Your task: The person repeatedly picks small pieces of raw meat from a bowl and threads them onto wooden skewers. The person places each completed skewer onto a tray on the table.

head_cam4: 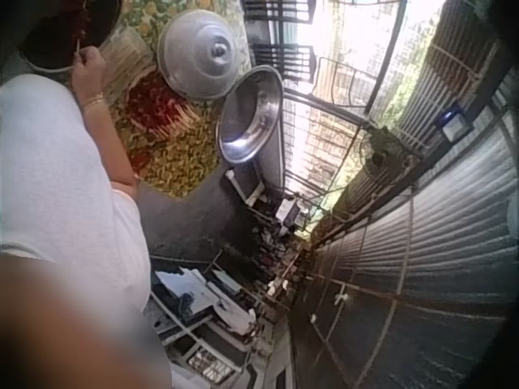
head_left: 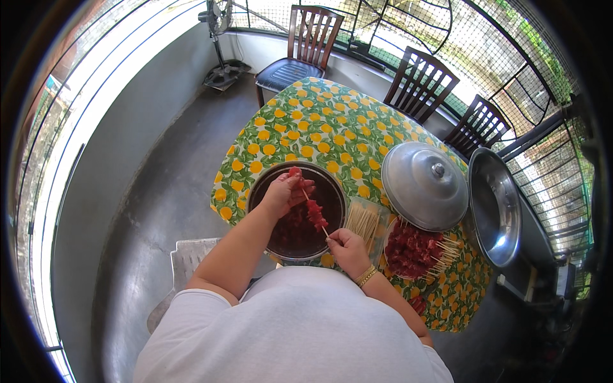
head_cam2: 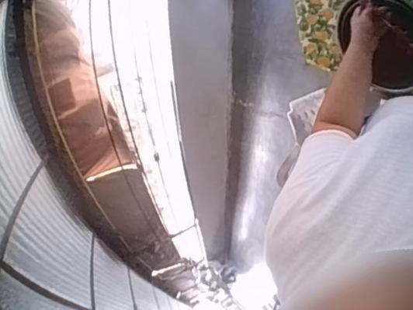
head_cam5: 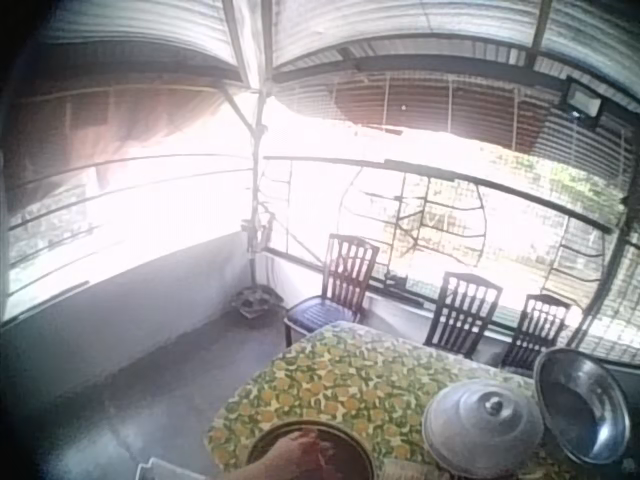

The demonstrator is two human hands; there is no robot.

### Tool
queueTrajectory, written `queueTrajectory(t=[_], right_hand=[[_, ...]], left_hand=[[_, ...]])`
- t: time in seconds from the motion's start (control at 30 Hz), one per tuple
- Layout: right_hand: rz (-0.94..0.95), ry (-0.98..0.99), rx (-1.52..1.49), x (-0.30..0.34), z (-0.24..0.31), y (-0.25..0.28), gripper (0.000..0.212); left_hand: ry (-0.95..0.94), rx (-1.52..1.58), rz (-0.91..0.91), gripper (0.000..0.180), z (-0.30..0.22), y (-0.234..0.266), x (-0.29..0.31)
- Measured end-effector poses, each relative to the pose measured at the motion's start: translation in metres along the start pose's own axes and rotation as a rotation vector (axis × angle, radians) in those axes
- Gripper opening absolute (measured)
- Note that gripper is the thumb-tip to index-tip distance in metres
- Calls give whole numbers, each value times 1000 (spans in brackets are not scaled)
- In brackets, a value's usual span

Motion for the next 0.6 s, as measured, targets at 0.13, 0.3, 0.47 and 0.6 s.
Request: queueTrajectory(t=[0.13, 0.3, 0.47, 0.6], right_hand=[[-22, 13, 18, 1, 2, 1, 12], [-22, 107, 39, 2, 9, 4, 11], [-31, 105, 26, 2, 11, 3, 10], [-37, 109, 18, 2, 8, 0, 11]], left_hand=[[-33, 26, -32, 9, 2, -6, 0], [-50, -4, -48, 9, 0, -13, 0], [-84, 26, -60, 8, 7, -19, 1], [-141, 131, -41, 8, 18, -26, 4]])
Point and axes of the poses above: each hand's wrist, its own x-axis away from the middle knuckle, its own y-axis out of the back of the hand, z = x × y, the point moved 3 cm from there along -x, towards the middle knuckle, and after that the axes turned 11 degrees about -x, right-handed, at the moved point
